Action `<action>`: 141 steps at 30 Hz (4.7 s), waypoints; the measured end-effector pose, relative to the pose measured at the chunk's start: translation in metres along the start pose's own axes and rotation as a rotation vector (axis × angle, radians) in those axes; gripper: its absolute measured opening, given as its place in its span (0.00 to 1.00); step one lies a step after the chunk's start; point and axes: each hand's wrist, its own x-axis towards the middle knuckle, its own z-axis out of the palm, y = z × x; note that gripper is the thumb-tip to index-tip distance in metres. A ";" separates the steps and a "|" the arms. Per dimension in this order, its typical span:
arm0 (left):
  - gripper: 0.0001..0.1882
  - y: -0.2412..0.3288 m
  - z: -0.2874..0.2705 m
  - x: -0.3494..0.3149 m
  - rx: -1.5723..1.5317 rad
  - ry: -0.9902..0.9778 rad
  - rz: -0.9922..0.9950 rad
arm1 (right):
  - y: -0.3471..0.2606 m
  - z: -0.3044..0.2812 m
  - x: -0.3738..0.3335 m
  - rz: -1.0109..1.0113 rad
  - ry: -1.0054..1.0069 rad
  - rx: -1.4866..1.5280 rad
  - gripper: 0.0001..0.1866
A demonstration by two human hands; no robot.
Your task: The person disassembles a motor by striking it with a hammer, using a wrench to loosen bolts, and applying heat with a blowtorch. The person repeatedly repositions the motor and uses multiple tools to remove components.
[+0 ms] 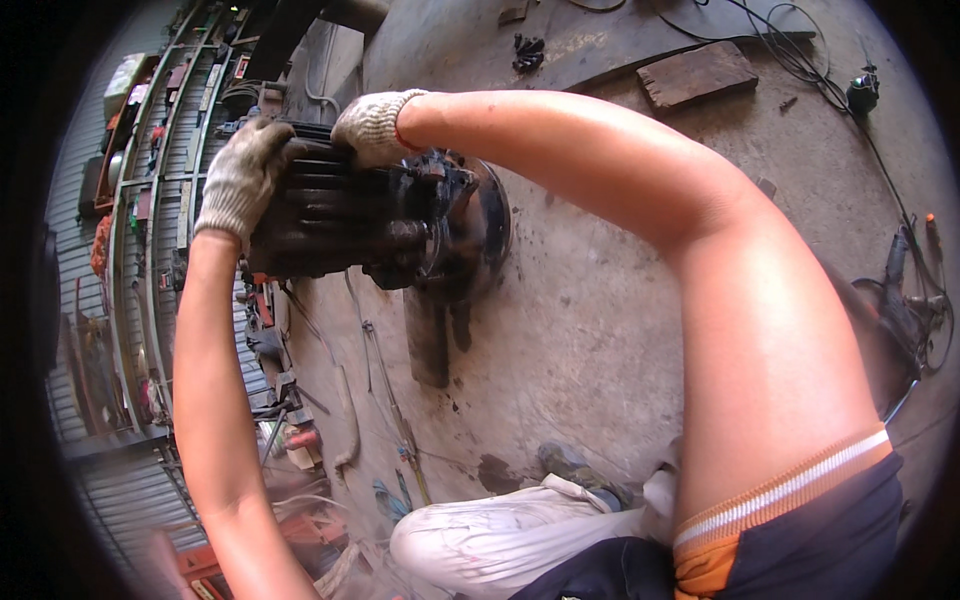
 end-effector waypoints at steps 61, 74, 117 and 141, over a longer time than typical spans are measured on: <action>0.21 0.016 -0.021 0.023 -0.605 -0.330 -0.529 | -0.004 0.003 0.001 0.048 0.060 0.050 0.20; 0.21 0.006 -0.016 0.019 -0.132 -0.213 -0.235 | -0.008 -0.003 0.001 0.017 0.022 0.028 0.19; 0.25 0.039 -0.040 0.000 -0.549 -0.316 -0.354 | -0.009 0.002 0.005 0.022 0.116 -0.073 0.18; 0.18 0.051 -0.037 -0.008 -0.066 -0.241 -0.314 | -0.008 0.000 0.013 -0.182 0.101 -0.021 0.18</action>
